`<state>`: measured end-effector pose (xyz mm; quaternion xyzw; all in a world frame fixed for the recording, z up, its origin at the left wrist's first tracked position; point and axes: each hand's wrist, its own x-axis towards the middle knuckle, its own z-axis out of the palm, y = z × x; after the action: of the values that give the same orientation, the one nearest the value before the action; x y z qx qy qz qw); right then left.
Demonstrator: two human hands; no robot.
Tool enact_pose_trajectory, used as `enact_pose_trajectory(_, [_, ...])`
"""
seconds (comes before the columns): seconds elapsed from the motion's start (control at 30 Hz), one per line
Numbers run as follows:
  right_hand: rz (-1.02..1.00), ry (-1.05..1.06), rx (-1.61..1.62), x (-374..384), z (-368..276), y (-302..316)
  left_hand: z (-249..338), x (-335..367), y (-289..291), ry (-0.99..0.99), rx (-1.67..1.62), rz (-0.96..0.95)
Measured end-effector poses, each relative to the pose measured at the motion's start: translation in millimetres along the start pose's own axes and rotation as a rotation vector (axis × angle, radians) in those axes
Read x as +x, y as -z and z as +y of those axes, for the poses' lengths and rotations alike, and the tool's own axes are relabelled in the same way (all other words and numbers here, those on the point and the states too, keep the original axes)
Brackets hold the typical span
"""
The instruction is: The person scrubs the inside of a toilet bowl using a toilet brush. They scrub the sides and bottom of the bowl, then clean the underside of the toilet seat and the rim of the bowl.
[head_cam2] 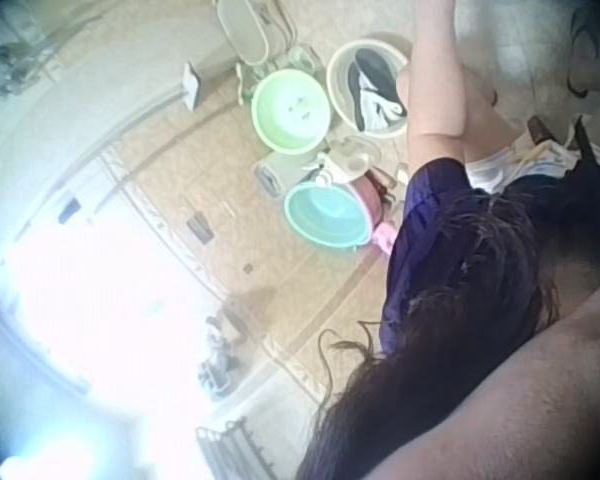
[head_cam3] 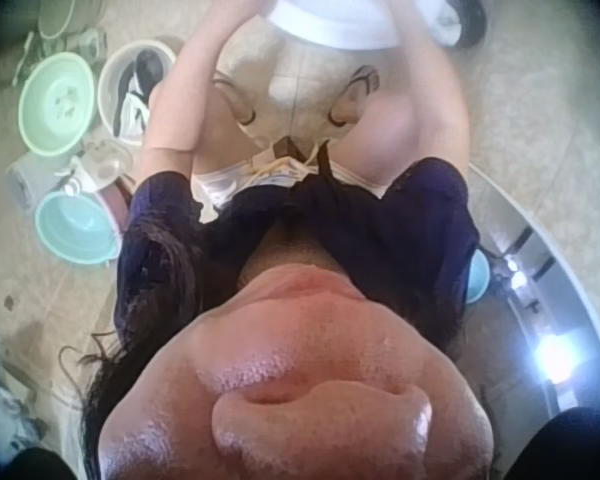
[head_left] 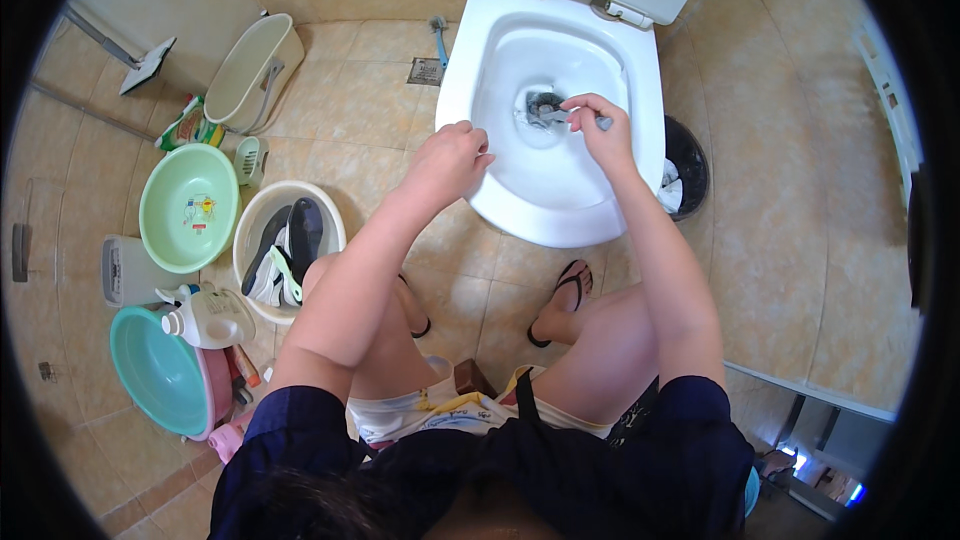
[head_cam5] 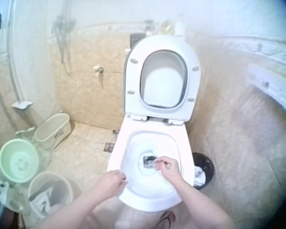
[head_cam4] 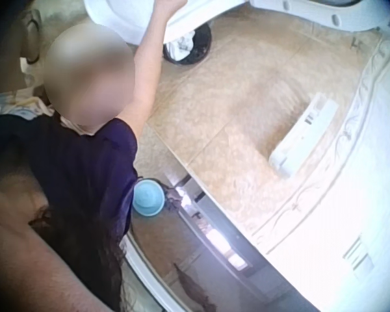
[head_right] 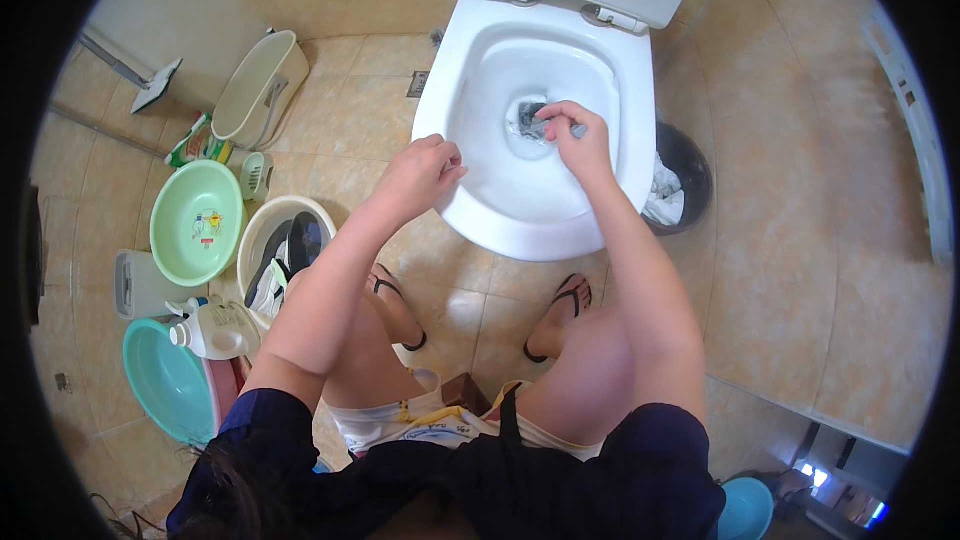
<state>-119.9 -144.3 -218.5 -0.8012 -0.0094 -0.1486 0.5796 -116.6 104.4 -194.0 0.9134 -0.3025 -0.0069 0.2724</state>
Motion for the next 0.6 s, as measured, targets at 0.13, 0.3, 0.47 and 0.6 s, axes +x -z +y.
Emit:
enact_pose_trajectory(0.13, [-0.14, -0.024, -0.035, -1.9, 5.4, -4.2, 0.2, 0.9, -1.0, 0.012, 0.007, -0.022])
enact_pose_trajectory(0.3, [-0.217, -0.061, -0.096, 1.5, 15.4, -14.4, 1.9, 2.2, -0.7, 0.014, 0.011, -0.027])
enact_pose_trajectory(0.47, [0.224, -0.168, 0.192, 15.0, -22.3, 11.7, -1.4, -1.2, -1.8, 0.003, -0.022, -0.011])
enact_pose_trajectory(0.6, [0.237, -0.117, 0.428, 10.5, -63.8, 21.2, -3.8, -3.7, -0.7, 0.0, -0.039, 0.011])
